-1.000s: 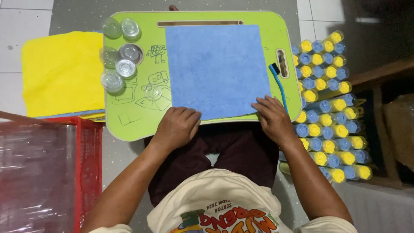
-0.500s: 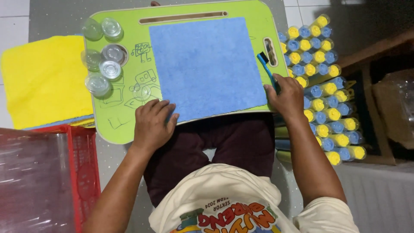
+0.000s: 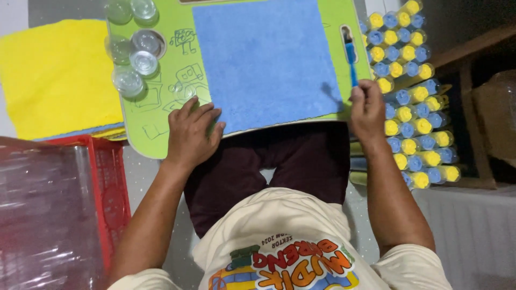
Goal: The person uses a toothbrush to smooth a blue cloth on a green cutting board, then folds and rolls it into a clear plastic tube. The person repeats the process with a yellow cloth, smoothing it with the toothbrush, folding it, and rolling it into a tube.
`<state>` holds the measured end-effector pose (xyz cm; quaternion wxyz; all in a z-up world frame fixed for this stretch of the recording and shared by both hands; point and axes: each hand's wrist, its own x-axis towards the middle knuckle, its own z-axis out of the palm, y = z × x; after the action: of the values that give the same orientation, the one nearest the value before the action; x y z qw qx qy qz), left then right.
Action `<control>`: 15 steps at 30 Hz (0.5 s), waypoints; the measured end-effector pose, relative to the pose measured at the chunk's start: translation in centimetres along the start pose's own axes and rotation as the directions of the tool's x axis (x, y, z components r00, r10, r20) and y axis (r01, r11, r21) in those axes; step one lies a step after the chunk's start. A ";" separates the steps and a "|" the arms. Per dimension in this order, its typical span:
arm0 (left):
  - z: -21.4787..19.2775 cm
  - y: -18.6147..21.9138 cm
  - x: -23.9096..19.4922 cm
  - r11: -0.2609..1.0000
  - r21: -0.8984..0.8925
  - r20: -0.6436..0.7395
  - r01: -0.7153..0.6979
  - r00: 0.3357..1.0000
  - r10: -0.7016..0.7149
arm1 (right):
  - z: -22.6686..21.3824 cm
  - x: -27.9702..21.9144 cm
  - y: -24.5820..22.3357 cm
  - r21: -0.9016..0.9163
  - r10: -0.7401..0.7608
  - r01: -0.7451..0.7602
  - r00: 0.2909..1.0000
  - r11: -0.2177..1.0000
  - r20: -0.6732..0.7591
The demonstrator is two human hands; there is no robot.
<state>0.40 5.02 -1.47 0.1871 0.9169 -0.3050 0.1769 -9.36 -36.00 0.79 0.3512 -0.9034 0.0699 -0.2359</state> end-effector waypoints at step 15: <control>-1.3 0.0 -0.3 0.986 -0.114 0.191 0.122 0.977 -0.099 | 10.5 -7.7 -14.3 0.165 -0.126 0.058 0.891 0.985 0.436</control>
<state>-0.05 5.75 -0.46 0.2247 0.9314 -0.2799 0.0611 -11.68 -16.78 0.73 0.4123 -0.9071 -0.0727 -0.0441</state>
